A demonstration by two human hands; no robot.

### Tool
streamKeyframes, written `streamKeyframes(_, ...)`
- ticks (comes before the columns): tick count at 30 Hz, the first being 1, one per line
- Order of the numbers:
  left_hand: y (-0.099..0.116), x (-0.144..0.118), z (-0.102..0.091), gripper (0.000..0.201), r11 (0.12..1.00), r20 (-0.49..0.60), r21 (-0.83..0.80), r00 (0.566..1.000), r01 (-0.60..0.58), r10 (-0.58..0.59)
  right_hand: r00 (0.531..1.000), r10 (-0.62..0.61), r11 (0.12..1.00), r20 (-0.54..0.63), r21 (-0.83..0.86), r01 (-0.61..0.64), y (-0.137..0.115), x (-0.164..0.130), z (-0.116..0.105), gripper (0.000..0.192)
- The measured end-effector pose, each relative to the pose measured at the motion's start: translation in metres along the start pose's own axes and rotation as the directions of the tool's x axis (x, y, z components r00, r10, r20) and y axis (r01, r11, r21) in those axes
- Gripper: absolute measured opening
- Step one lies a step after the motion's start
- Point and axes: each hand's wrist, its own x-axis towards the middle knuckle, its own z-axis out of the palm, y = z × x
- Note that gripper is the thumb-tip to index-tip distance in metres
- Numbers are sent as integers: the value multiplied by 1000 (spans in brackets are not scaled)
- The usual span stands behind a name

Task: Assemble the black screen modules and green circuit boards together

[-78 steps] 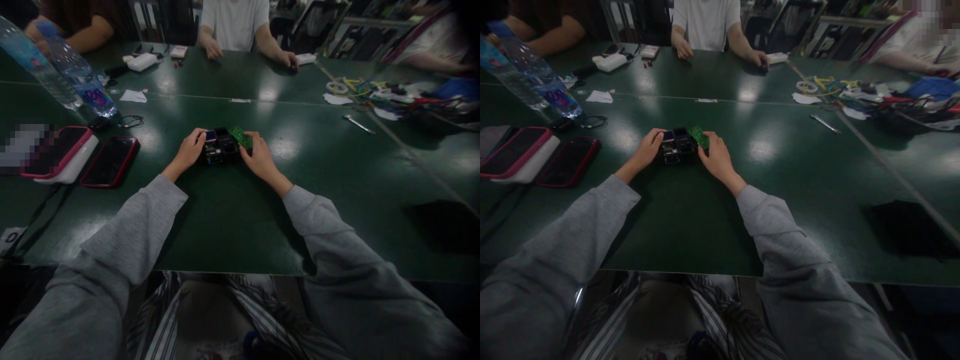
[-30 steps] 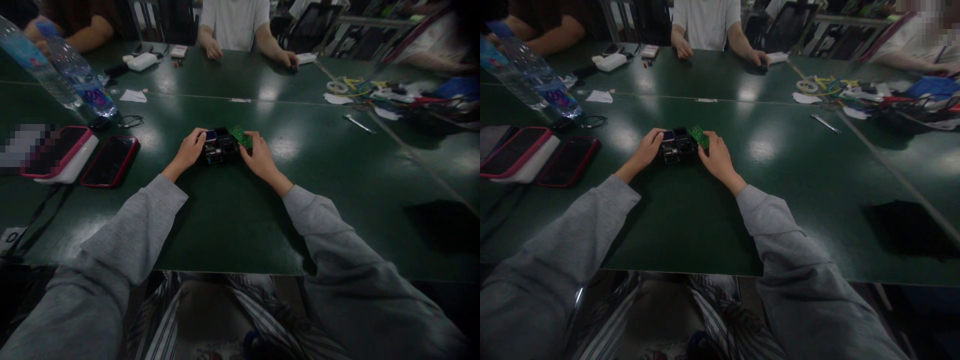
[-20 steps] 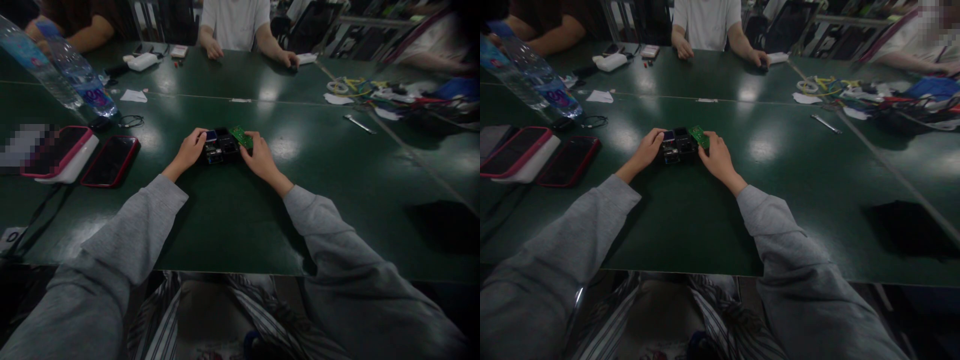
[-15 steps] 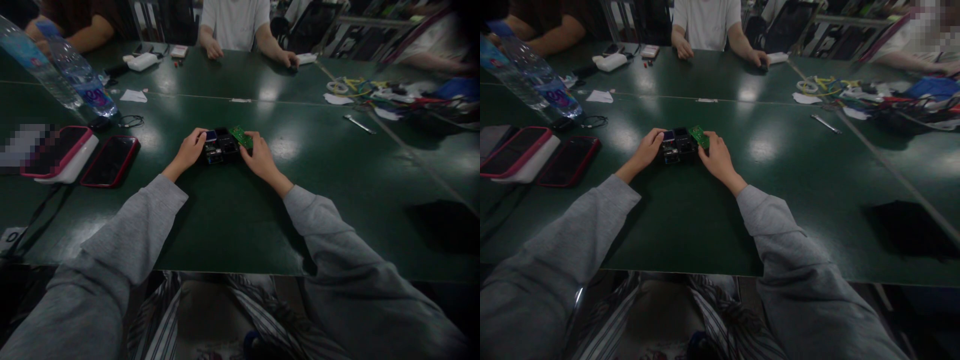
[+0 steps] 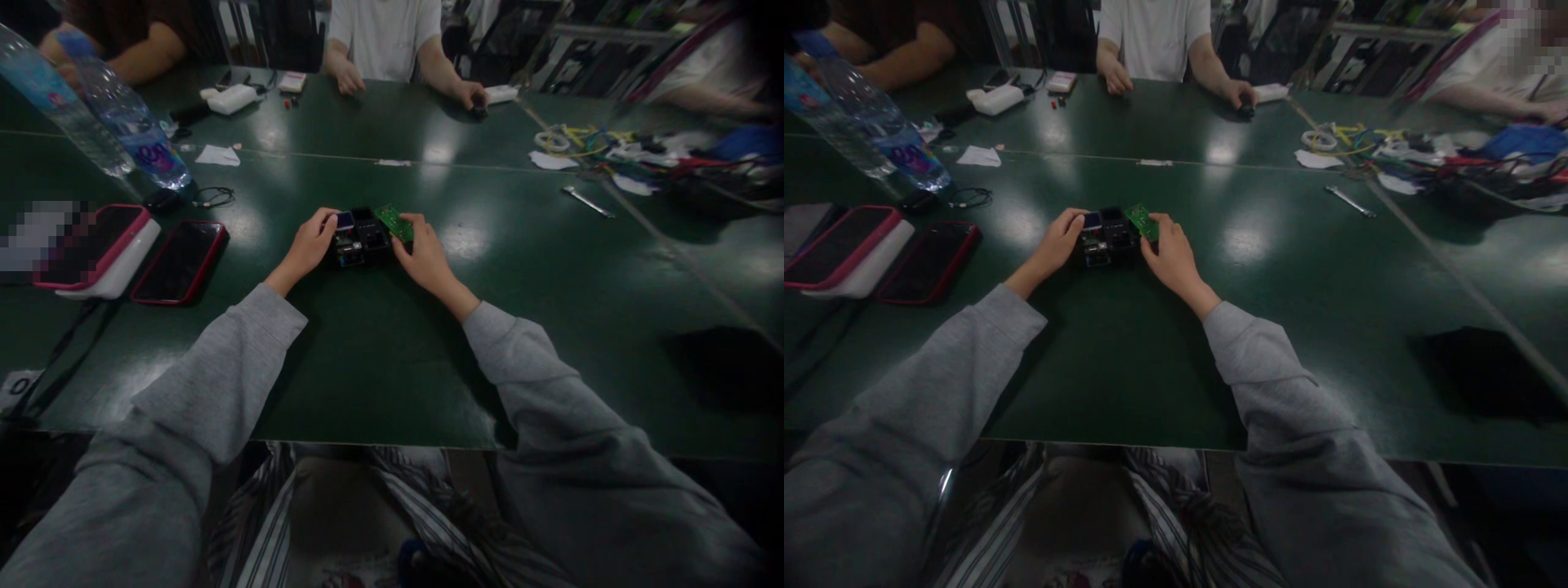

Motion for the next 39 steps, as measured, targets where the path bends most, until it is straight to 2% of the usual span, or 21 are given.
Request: streamKeyframes(39,-7,1,2,34,1000,-3,-14,1000,-8,8,1000,-1,1000,6,0,1,2,0,0,47)
